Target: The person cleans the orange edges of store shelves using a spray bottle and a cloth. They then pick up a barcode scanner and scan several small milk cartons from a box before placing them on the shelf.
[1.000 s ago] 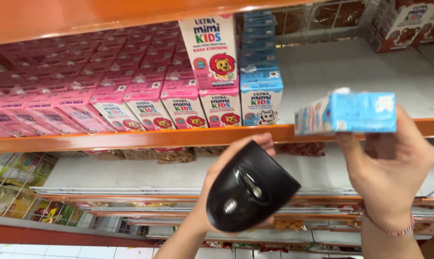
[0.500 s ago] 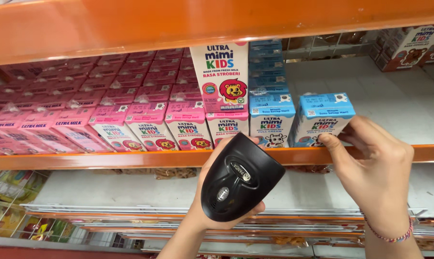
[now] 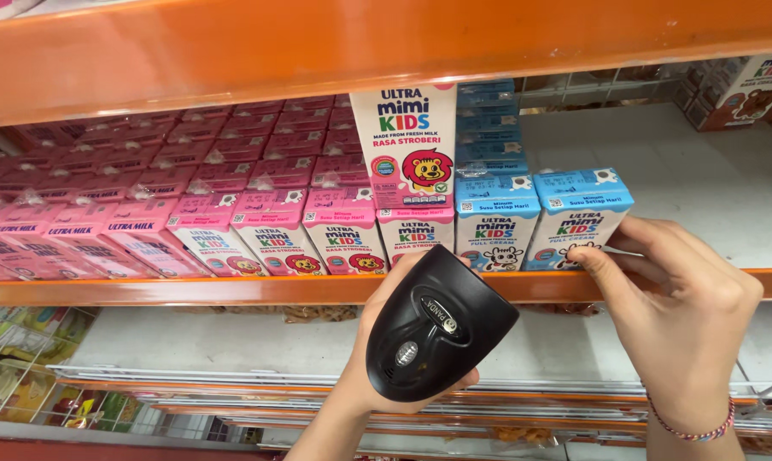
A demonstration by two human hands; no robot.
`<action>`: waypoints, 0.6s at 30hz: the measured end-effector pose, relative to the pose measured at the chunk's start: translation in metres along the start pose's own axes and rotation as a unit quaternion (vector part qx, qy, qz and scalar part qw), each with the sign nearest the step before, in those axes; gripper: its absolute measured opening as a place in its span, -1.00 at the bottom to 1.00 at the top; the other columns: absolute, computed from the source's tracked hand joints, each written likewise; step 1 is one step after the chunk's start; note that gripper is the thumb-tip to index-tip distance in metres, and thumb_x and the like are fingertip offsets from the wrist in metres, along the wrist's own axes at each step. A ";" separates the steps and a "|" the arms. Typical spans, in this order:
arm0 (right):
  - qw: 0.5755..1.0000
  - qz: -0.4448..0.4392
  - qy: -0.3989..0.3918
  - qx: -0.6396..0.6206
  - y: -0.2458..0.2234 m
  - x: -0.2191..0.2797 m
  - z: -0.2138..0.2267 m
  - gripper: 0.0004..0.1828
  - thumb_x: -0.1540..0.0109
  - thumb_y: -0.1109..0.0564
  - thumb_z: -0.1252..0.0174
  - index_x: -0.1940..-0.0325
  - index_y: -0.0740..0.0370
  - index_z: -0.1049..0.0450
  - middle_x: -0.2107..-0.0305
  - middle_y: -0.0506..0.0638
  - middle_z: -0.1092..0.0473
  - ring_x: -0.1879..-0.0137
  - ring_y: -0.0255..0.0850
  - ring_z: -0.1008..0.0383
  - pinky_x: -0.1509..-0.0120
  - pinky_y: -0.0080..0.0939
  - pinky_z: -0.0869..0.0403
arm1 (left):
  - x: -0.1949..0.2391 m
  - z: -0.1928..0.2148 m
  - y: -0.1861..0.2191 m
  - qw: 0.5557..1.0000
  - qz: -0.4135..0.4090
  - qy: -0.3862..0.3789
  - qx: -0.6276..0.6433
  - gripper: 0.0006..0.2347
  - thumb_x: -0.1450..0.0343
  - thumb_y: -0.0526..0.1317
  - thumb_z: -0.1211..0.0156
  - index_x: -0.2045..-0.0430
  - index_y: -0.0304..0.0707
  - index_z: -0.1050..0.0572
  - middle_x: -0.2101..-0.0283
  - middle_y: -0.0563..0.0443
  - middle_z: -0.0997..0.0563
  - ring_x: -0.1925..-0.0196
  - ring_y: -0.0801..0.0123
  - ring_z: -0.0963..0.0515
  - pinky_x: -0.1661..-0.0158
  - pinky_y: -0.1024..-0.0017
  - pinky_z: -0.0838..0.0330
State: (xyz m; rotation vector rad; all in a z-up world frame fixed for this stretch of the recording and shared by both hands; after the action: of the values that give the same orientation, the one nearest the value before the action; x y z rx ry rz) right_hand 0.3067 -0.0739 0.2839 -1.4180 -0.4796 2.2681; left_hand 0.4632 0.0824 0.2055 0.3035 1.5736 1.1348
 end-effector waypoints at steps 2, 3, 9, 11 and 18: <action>1.000 0.013 0.002 0.002 0.002 0.003 0.000 -0.73 -0.16 0.33 -0.39 0.11 0.52 -0.52 0.26 0.15 -0.53 0.16 -0.14 -0.63 0.15 -0.29 -0.57 | 0.001 -0.001 -0.002 1.000 0.017 0.002 0.010 -0.21 -0.19 -0.16 -0.64 -0.31 -0.47 -0.33 -0.11 -0.02 -0.57 -0.06 0.46 -0.57 -0.21 0.48 -0.44; 1.000 0.020 0.003 0.003 0.003 0.005 0.000 -0.73 -0.17 0.33 -0.39 0.11 0.51 -0.52 0.26 0.15 -0.53 0.16 -0.14 -0.63 0.14 -0.29 -0.57 | 0.002 -0.002 -0.003 0.999 0.030 0.005 0.010 -0.20 -0.18 -0.15 -0.65 -0.30 -0.47 -0.33 -0.07 -0.02 -0.58 -0.04 0.46 -0.57 -0.18 0.48 -0.45; 0.998 0.059 0.003 0.039 0.002 0.011 0.002 -0.65 -0.21 0.26 -0.47 0.00 0.45 -0.53 0.18 0.16 -0.55 0.09 -0.10 -0.62 0.05 -0.22 -0.52 | 0.011 -0.018 0.000 0.999 0.034 0.001 0.018 -0.28 -0.18 -0.19 -0.66 -0.19 -0.48 -0.38 -0.05 -0.06 -0.56 -0.04 0.41 -0.59 -0.11 0.47 -0.49; 0.997 0.077 0.016 0.026 -0.003 0.010 0.008 -0.59 -0.14 0.29 -0.45 -0.02 0.48 -0.51 0.16 0.20 -0.53 0.07 -0.06 -0.59 0.01 -0.18 -0.52 | 0.013 -0.028 0.003 1.000 -0.004 -0.005 -0.001 -0.33 -0.18 -0.19 -0.63 -0.15 -0.45 -0.41 -0.10 -0.08 -0.51 -0.07 0.36 -0.58 -0.13 0.45 -0.48; 0.995 0.055 0.051 0.066 0.036 0.042 0.077 -0.51 -0.09 0.28 -0.46 -0.06 0.43 -0.49 0.10 0.19 -0.49 0.06 -0.07 -0.55 -0.06 -0.19 -0.52 | 0.015 -0.101 -0.011 0.993 -0.075 -0.068 -0.053 -0.59 -0.23 -0.10 -0.58 0.18 -0.32 -0.56 0.01 -0.10 -0.52 0.01 0.23 -0.56 -0.04 0.43 -0.50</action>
State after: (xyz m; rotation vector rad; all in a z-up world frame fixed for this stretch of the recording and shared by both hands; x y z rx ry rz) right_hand 0.2145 -0.0876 0.2664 -1.5173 -0.2201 2.2531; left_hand 0.3746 0.0376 0.1797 0.1838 1.3864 1.0541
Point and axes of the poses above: each hand's wrist, its own x-axis away from the middle knuckle, its own z-axis out of the back of the hand, y = z × x, the point moved 7 cm from there along -x, towards the middle knuckle
